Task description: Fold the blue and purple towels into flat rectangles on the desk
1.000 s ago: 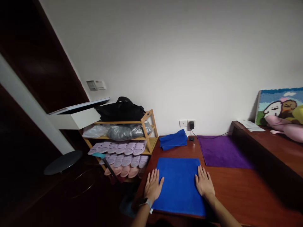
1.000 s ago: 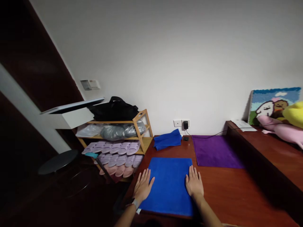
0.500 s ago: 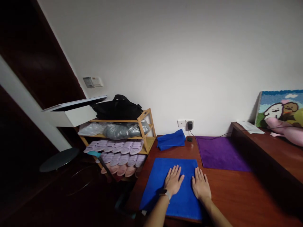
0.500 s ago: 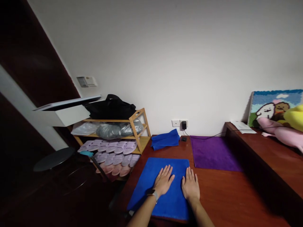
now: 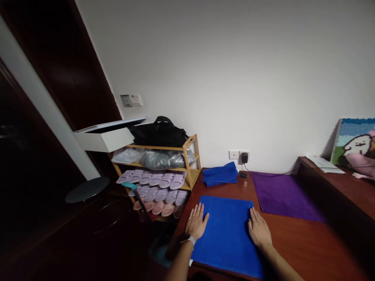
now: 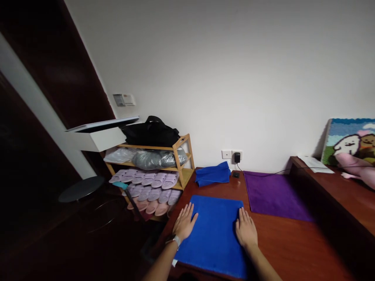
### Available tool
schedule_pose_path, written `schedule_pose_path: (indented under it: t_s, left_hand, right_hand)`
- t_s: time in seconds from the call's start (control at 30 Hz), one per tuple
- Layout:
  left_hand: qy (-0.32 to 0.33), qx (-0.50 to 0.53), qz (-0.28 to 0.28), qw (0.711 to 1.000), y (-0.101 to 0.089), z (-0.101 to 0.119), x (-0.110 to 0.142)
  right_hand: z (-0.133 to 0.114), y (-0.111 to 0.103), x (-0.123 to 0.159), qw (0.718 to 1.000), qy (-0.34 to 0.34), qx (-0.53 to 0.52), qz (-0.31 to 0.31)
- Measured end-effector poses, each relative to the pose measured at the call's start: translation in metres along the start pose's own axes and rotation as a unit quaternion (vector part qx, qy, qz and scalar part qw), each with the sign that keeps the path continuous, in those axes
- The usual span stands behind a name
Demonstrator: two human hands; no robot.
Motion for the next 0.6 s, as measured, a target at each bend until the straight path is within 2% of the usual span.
schedule_pose_path:
  t_s: [0.1,0.23,0.4,0.6]
  left_hand:
    - [0.0,0.007,0.007,1.0,0.0,-0.002,0.0]
    - [0.0,0.011,0.012,1.0,0.002,-0.006,0.001]
    - [-0.002,0.006,0.013,1.0,0.005,-0.007,0.001]
    - [0.003,-0.001,0.022,1.0,0.012,-0.011,0.0]
  right_hand:
    - [-0.001,-0.001,-0.02,1.0,0.004,-0.009,-0.005]
    - [-0.004,0.01,-0.036,1.0,0.019,-0.002,-0.023]
    - [-0.005,0.02,-0.037,1.0,0.02,0.009,-0.012]
    - [-0.006,0.017,-0.037,1.0,0.022,-0.006,0.002]
Point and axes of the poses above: each hand's wrist, its own x-axis away from the middle knuckle, its own y-axis out of the palm, z = x × y, the point moved 5 cm from there along -x, towards the middle knuckle, and after that the axes turned 14 degrees about z, right-handed, at the moved point
